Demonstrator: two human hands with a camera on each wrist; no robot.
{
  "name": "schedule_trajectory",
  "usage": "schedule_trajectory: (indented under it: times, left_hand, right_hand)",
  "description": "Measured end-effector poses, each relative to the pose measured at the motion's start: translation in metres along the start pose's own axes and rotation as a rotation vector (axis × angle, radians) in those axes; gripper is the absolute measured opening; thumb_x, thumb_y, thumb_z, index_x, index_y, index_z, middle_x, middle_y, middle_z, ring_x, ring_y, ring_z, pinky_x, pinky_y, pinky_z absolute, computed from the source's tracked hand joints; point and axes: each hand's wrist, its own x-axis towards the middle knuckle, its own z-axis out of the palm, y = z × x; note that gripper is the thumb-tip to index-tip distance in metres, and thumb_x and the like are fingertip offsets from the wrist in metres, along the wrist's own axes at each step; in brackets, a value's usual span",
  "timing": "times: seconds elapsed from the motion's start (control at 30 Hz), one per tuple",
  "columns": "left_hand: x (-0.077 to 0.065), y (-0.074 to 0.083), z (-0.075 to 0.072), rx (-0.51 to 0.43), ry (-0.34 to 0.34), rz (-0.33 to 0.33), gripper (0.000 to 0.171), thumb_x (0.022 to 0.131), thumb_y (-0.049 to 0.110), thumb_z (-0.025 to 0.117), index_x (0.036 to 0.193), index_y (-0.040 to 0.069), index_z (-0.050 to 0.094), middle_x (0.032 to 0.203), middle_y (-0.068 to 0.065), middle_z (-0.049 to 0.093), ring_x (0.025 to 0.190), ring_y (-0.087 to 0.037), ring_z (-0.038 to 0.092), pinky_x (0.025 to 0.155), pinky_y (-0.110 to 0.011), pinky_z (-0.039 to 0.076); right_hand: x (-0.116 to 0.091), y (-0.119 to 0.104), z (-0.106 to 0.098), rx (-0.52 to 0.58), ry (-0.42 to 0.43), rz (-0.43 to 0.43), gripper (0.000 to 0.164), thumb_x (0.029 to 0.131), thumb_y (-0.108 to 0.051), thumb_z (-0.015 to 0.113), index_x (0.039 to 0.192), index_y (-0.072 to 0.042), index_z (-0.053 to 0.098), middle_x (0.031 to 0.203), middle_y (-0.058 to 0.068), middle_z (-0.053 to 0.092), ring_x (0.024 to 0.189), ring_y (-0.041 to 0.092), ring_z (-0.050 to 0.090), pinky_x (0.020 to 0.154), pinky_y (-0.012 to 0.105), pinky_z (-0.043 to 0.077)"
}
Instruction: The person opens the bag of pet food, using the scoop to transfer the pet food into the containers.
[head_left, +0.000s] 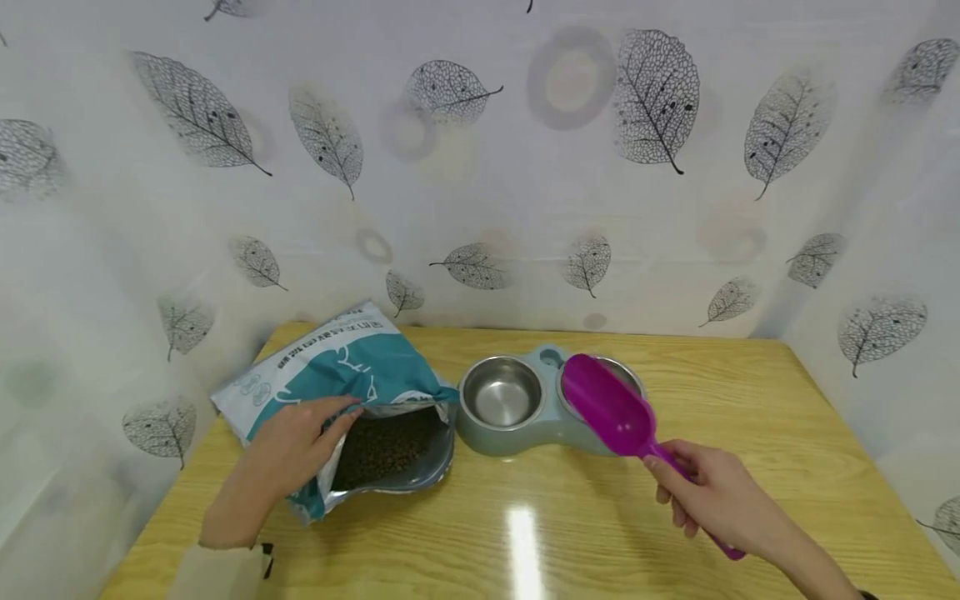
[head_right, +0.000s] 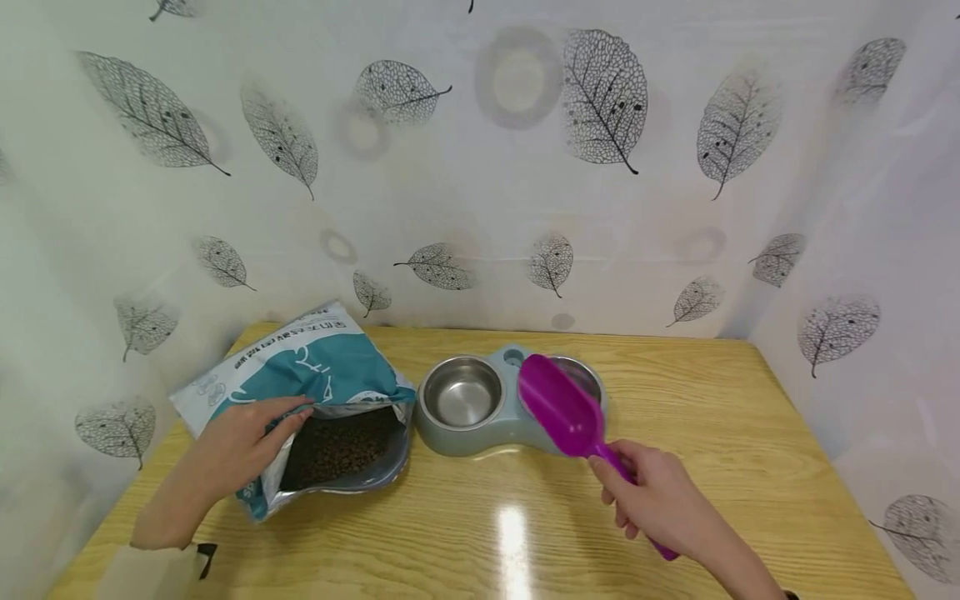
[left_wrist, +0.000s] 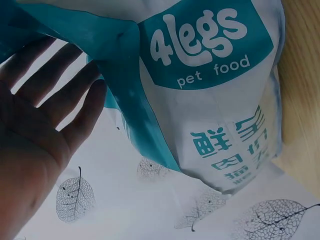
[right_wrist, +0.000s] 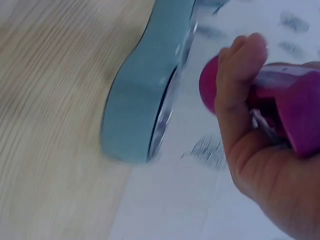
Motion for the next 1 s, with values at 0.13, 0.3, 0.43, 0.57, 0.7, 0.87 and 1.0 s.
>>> schedule_trajectory:
  times: [0.13,0.3,0.43,0.57,0.7,0.87,1.0]
  left_hand:
    - [0.000,0.001,-0.002,0.000,-0.018,-0.012,0.038,0.109,0.030,0.052,0.136,0.009,0.067,0.131,-0.014,0.071,0.120,-0.038,0.067,0.097,-0.057,0.054]
    - [0.000,0.003,-0.003,-0.001,-0.037,-0.028,0.040,0.109,0.032,0.051,0.138,0.009,0.066,0.133,-0.015,0.069,0.121,-0.040,0.066,0.097,-0.059,0.053]
    - [0.001,0.003,-0.001,-0.031,-0.021,-0.020,0.038,0.108,0.031,0.053,0.137,0.010,0.065,0.135,-0.014,0.068,0.124,-0.039,0.065,0.099,-0.058,0.052]
    - [0.002,0.003,0.003,-0.089,0.035,0.026,0.032,0.106,0.020,0.057,0.133,0.006,0.068,0.131,-0.016,0.071,0.119,-0.037,0.068,0.095,-0.056,0.055]
    - [0.002,0.002,0.005,-0.094,0.074,0.052,0.028,0.105,0.015,0.059,0.128,0.005,0.071,0.124,-0.015,0.073,0.111,-0.033,0.071,0.088,-0.053,0.058]
    - [0.003,0.002,0.006,-0.083,0.088,0.067,0.025,0.104,0.013,0.060,0.124,0.005,0.073,0.120,-0.014,0.075,0.107,-0.032,0.073,0.087,-0.052,0.058]
    - [0.004,0.003,0.006,-0.083,0.078,0.059,0.026,0.104,0.013,0.059,0.125,0.005,0.073,0.120,-0.014,0.075,0.104,-0.030,0.073,0.085,-0.050,0.059]
  right_hand:
    - [0.002,-0.022,0.025,0.073,-0.197,-0.100,0.034,0.109,-0.035,0.050,0.117,-0.005,0.064,0.073,0.001,0.062,0.045,0.006,0.051,0.035,0.027,0.045]
    - [0.012,-0.050,0.061,0.024,-0.271,-0.105,0.033,0.108,-0.045,0.050,0.102,-0.017,0.067,0.059,-0.009,0.050,0.036,0.000,0.037,0.028,0.021,0.030]
    - [0.024,-0.068,0.087,0.013,-0.257,-0.065,0.025,0.105,-0.034,0.053,0.096,-0.016,0.069,0.057,-0.008,0.051,0.037,0.004,0.034,0.029,0.023,0.026]
    - [0.037,-0.082,0.106,-0.018,-0.240,-0.077,0.019,0.099,-0.021,0.054,0.085,-0.014,0.065,0.057,-0.008,0.048,0.040,0.005,0.033,0.034,0.021,0.026]
    - [0.046,-0.091,0.120,-0.109,-0.210,-0.144,0.030,0.098,-0.018,0.055,0.069,-0.018,0.053,0.055,-0.011,0.041,0.039,0.003,0.032,0.037,0.018,0.027]
    - [0.055,-0.105,0.126,-0.151,-0.220,-0.168,0.043,0.100,-0.016,0.054,0.059,-0.021,0.041,0.048,-0.011,0.036,0.035,0.002,0.031,0.036,0.017,0.026]
    - [0.064,-0.115,0.126,-0.123,-0.263,-0.124,0.044,0.102,-0.017,0.053,0.058,-0.018,0.043,0.045,-0.009,0.040,0.033,0.004,0.035,0.034,0.018,0.028]
